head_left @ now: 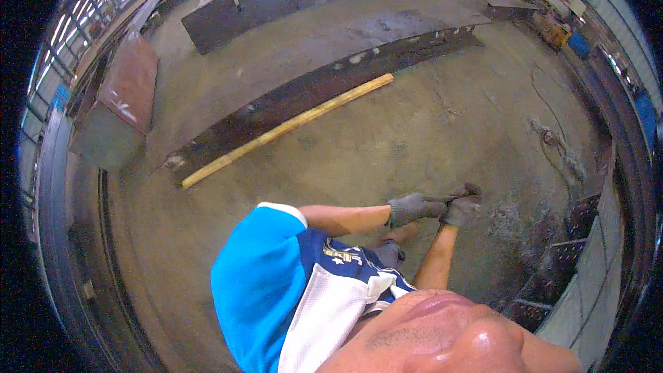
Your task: The person repeatedly strikes marked spots on large metal sheets with a hammer. They adjust the sheet position and continue hammering across multiple marked locations. The person then walks away from the work area.
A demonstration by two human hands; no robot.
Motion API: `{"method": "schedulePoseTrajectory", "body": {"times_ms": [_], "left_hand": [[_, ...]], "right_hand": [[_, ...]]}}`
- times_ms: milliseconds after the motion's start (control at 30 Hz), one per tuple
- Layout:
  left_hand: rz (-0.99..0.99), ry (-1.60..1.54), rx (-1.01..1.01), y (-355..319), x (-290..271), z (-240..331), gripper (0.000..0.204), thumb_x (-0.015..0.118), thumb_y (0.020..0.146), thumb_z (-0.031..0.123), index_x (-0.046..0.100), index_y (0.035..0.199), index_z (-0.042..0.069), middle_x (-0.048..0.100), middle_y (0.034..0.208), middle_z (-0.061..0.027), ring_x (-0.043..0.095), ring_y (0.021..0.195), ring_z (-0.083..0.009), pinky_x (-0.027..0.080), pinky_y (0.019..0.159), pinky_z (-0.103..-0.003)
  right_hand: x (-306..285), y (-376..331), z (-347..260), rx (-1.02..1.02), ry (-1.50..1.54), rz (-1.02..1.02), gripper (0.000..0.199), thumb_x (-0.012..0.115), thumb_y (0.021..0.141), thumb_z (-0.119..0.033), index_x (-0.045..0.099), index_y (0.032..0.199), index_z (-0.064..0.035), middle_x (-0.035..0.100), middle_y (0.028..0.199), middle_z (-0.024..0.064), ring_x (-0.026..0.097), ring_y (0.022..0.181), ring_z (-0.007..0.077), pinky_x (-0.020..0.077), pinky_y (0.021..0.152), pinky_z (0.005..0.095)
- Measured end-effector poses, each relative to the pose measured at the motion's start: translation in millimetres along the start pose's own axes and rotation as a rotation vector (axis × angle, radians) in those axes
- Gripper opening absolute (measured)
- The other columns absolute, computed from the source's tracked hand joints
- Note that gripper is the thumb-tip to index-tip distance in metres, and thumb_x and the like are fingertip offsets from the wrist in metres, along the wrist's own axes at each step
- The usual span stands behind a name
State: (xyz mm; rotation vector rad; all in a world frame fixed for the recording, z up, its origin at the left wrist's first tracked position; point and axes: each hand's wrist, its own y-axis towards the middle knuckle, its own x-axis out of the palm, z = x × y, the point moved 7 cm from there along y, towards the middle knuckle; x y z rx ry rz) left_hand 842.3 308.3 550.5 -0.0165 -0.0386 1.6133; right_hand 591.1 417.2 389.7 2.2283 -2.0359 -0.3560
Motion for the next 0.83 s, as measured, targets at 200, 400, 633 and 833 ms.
{"method": "schedulePoseTrajectory", "body": {"times_ms": [200, 400, 633, 833], "left_hand": [[0.398, 0.229, 0.096, -85, -75, -47, 0.047, 0.071, 0.093, 0.041, 0.073, 0.124, 0.005, 0.071, 0.126, -0.0109, 0.065, 0.115, -0.0307, 0.049, 0.102, -0.042], [0.430, 0.945, 0.461, -97, -80, 11, 0.035, 0.070, 0.090, 0.037, 0.076, 0.113, 0.012, 0.070, 0.118, -0.0162, 0.061, 0.119, -0.0390, 0.045, 0.104, -0.050], [0.003, 0.514, -0.306, -19, -39, -113, 0.052, 0.068, 0.093, 0.045, 0.068, 0.125, 0.004, 0.066, 0.129, -0.0210, 0.056, 0.127, -0.0445, 0.045, 0.106, -0.051], [-0.556, 0.746, 0.228, 17, 128, -171, 0.058, 0.068, 0.095, 0.045, 0.062, 0.133, 0.002, 0.066, 0.132, -0.0214, 0.057, 0.128, -0.0440, 0.046, 0.106, -0.052]], "right_hand": [[69, -157, -106, 0.153, 0.439, 0.023, 0.021, 0.055, 0.101, -0.031, 0.065, 0.110, -0.0149, 0.063, 0.087, 0.0032, 0.058, 0.070, 0.0183, 0.0502, 0.063, 0.0334], [99, -222, -133, 0.510, 0.714, -0.137, 0.024, 0.054, 0.100, -0.035, 0.068, 0.099, -0.0153, 0.068, 0.092, 0.0057, 0.063, 0.079, 0.0216, 0.0534, 0.071, 0.0382], [52, -138, 35, 0.883, 0.900, -0.159, 0.033, 0.054, 0.097, -0.045, 0.067, 0.110, -0.0166, 0.067, 0.115, 0.0137, 0.059, 0.109, 0.0219, 0.0506, 0.090, 0.0459], [-238, -90, 186, 0.679, 0.732, 0.274, 0.062, 0.058, 0.092, -0.059, 0.062, 0.139, -0.0182, 0.058, 0.145, 0.0238, 0.046, 0.144, 0.0193, 0.0423, 0.109, 0.0535]]}}
